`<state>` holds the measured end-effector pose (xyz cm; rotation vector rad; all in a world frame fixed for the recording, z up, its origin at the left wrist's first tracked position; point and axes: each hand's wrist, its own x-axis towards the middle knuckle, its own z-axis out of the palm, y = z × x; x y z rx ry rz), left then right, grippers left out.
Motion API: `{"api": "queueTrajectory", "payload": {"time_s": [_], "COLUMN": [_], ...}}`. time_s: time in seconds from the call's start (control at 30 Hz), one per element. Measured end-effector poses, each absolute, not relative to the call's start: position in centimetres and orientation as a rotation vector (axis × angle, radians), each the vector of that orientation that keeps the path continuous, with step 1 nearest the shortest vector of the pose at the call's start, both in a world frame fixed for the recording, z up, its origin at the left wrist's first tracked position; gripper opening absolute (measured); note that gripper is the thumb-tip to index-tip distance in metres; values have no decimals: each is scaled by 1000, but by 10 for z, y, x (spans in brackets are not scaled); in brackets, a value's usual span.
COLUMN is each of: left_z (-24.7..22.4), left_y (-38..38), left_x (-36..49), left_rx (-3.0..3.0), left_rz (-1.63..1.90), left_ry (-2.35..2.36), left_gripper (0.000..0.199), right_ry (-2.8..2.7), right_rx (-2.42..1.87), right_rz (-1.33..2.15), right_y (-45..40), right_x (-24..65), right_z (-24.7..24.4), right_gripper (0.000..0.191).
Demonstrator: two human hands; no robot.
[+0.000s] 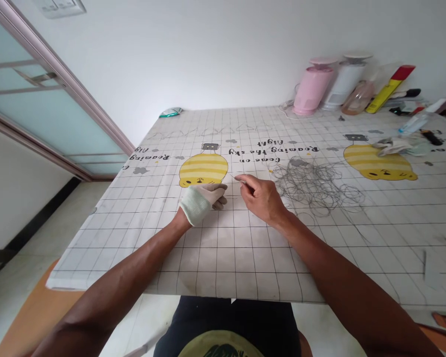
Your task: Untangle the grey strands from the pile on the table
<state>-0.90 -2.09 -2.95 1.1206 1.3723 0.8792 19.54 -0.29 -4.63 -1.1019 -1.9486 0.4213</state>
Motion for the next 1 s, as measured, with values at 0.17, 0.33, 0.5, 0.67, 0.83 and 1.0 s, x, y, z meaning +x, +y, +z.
{"api": "queueTrajectory", "payload": {"time_s": [0.17,0.33,0.5,0.67,0.83,1.0], "left_z": [-24,-22,-27,-29,-27,-21], "left_y": [-21,-17,-13,-12,-14,-16], "left_x": [-12,-17,-21,-20,-19,-17], "left_rx": [1125,1147,1165,1206,1228,1186], "left_rz": [921,981,1016,985,967,1055], "left_ry": [1421,1462,1466,1456,1450,1328], "left_gripper": [26,29,31,28,27,28], "right_ry": [-1900,-1711,-1689,-1697,-1637,-1631], "right_rx": [-1113,-1143,-1163,-1172,-1093,-1078], "right_rz": [702,1022,1118,1196,1230,1240], "right_y": [-7,-3,3,1,0,-5], "right_x": [194,196,199,196,193,185], "right_z": [-38,-31,-32,-30,-33,-35], "right_gripper": [36,47,42,33,30,31]}}
